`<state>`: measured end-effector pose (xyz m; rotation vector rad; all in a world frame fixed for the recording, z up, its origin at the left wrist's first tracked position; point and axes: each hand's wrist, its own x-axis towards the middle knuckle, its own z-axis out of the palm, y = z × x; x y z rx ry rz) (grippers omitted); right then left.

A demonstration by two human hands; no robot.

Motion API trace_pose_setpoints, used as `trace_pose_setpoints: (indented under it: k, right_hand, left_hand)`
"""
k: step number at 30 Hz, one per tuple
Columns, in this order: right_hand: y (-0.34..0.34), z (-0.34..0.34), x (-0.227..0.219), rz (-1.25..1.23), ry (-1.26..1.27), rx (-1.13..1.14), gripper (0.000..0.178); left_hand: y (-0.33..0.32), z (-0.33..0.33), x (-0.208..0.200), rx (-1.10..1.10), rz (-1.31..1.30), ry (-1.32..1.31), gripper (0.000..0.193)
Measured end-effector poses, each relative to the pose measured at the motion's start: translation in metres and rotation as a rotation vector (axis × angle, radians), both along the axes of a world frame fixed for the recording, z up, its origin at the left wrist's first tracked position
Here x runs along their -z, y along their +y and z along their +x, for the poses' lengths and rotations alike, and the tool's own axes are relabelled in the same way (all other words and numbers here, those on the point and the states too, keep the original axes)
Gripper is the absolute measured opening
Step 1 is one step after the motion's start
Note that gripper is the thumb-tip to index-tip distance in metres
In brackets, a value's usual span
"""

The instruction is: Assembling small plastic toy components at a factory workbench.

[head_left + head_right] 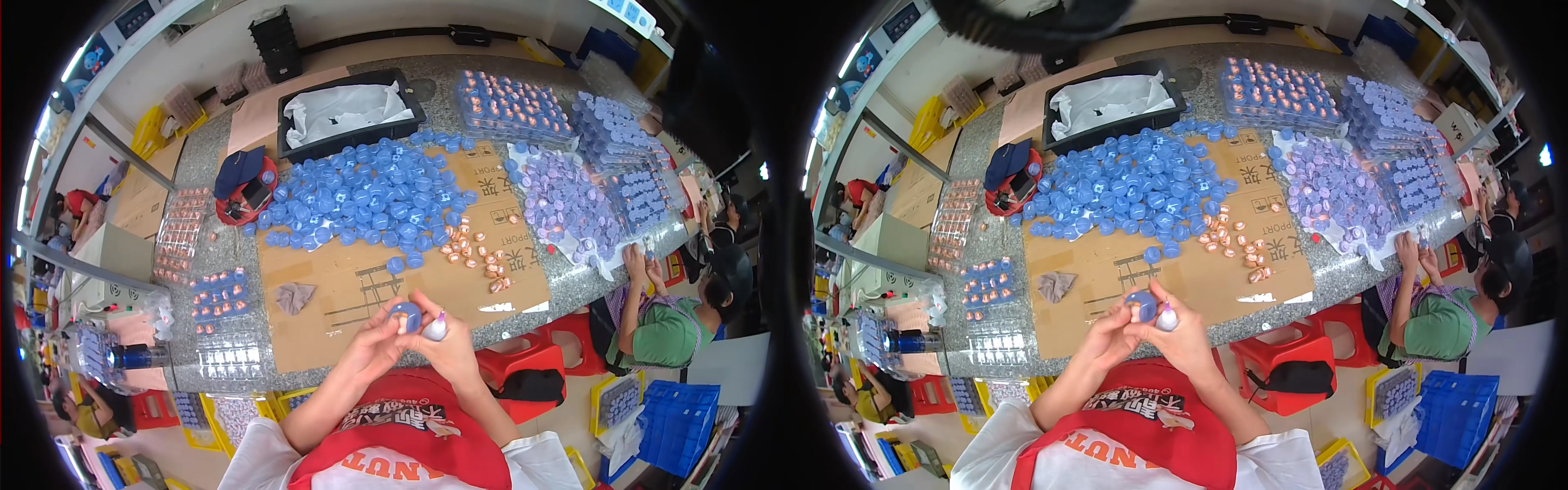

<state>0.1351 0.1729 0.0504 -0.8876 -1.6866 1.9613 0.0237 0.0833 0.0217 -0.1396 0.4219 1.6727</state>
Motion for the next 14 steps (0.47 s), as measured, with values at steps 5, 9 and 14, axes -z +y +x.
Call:
trace_pose_setpoints:
  k: [5, 9, 14]
  right_hand:
    - [-0.003, -0.007, 0.001, 0.153, 0.048, -0.002, 0.061]
    - [0.003, -0.026, 0.072, 0.004, -0.184, -0.02, 0.043]
    - [-0.006, -0.047, 0.047, -0.305, 0.175, -0.163, 0.038]
  left_hand:
    - [0.009, 0.011, -0.003, -0.074, -0.053, 0.564, 0.033]
    - [0.021, 0.001, 0.091, -0.241, -0.109, 0.263, 0.026]
    - [0.008, 0.008, 0.043, -0.039, -0.057, 0.422, 0.039]
